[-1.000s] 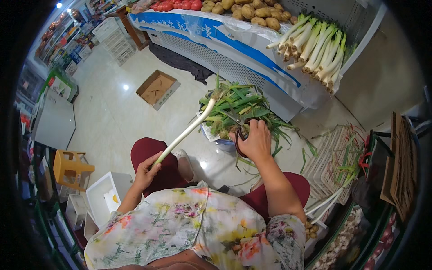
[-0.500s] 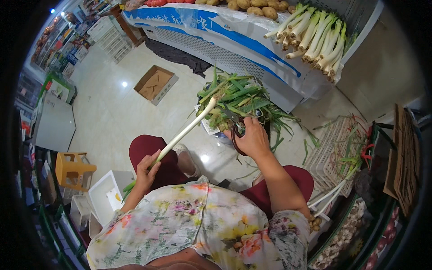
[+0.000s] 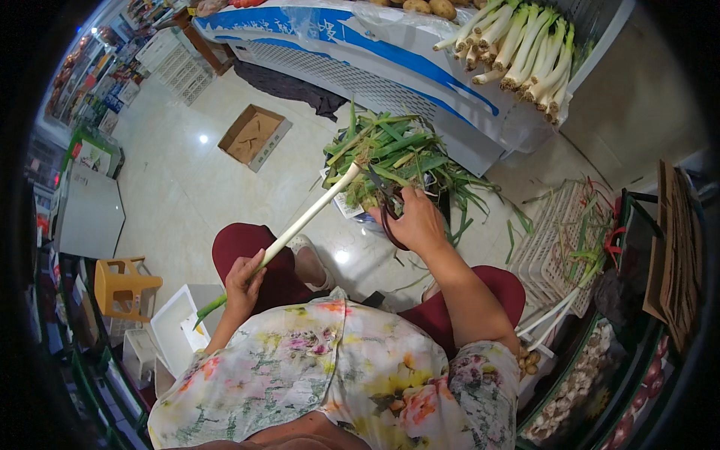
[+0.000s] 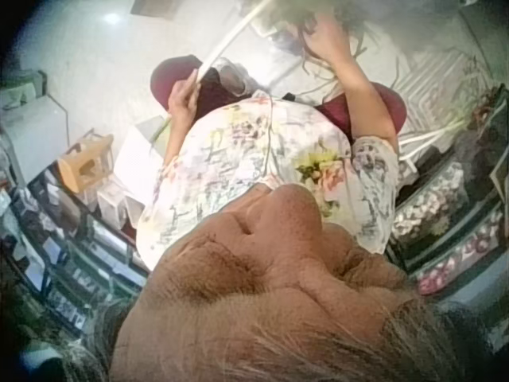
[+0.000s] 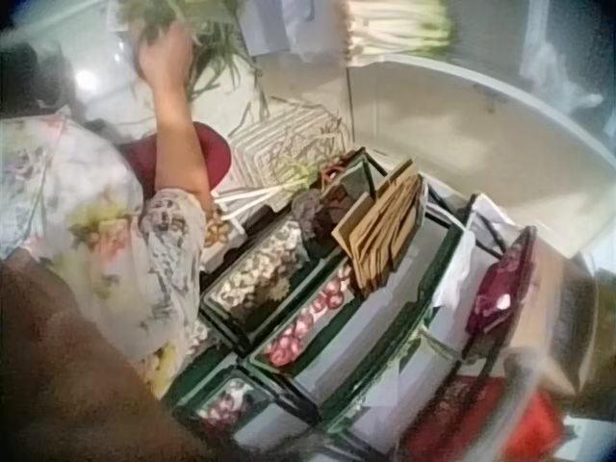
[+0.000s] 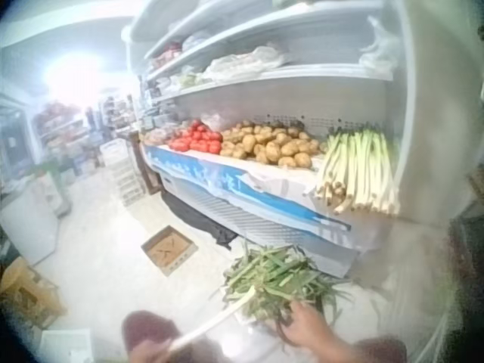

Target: The person trims green onions with scissors, removing the roots and the upper parts of the leaves, and then collects the trimmings into a bucket.

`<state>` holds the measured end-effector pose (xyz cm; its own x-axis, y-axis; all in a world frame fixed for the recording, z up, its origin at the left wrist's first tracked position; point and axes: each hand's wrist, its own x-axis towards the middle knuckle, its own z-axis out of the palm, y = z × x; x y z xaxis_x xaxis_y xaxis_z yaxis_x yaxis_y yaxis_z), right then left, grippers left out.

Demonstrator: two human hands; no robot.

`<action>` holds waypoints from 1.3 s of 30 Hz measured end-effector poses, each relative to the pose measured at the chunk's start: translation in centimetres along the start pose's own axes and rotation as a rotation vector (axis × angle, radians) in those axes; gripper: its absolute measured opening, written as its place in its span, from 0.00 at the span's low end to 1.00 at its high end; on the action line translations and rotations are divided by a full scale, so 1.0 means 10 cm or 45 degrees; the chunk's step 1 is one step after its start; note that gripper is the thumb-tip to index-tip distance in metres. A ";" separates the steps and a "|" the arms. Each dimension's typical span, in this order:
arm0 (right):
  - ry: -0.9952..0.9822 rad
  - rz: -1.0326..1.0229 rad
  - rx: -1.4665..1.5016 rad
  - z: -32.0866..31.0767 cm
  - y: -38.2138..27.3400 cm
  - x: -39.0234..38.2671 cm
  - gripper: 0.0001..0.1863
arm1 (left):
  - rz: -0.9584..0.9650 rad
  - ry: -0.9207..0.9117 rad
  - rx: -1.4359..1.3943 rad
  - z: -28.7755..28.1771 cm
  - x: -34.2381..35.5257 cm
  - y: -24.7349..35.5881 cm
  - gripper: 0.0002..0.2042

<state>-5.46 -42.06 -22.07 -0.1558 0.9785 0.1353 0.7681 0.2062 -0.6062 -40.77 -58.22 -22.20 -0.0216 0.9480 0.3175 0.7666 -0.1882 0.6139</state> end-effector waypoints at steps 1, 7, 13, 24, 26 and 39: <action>-0.013 0.011 -0.003 0.01 0.01 0.00 0.30 | 0.030 0.020 0.027 0.01 0.00 -0.01 0.25; 0.071 -0.107 0.093 0.07 0.04 0.01 0.28 | 0.115 0.021 0.069 0.04 0.00 -0.02 0.26; -0.075 0.071 0.181 0.02 -0.03 0.05 0.25 | 0.100 -0.056 0.096 0.04 0.04 0.01 0.25; -0.255 0.105 0.353 0.09 0.29 0.17 0.29 | 0.040 -0.049 0.048 0.04 0.16 -0.03 0.27; -0.268 0.105 0.356 0.07 0.30 0.19 0.29 | 0.054 -0.050 0.068 0.03 0.19 -0.04 0.27; -0.247 0.145 0.144 0.02 0.26 0.27 0.28 | 0.019 -0.064 0.073 0.07 0.32 -0.05 0.25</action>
<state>-4.03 -38.85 -23.38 -0.1967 0.9768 -0.0851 0.7148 0.0834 -0.6943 -40.75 -54.96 -21.96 0.0216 0.9572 0.2886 0.8020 -0.1890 0.5667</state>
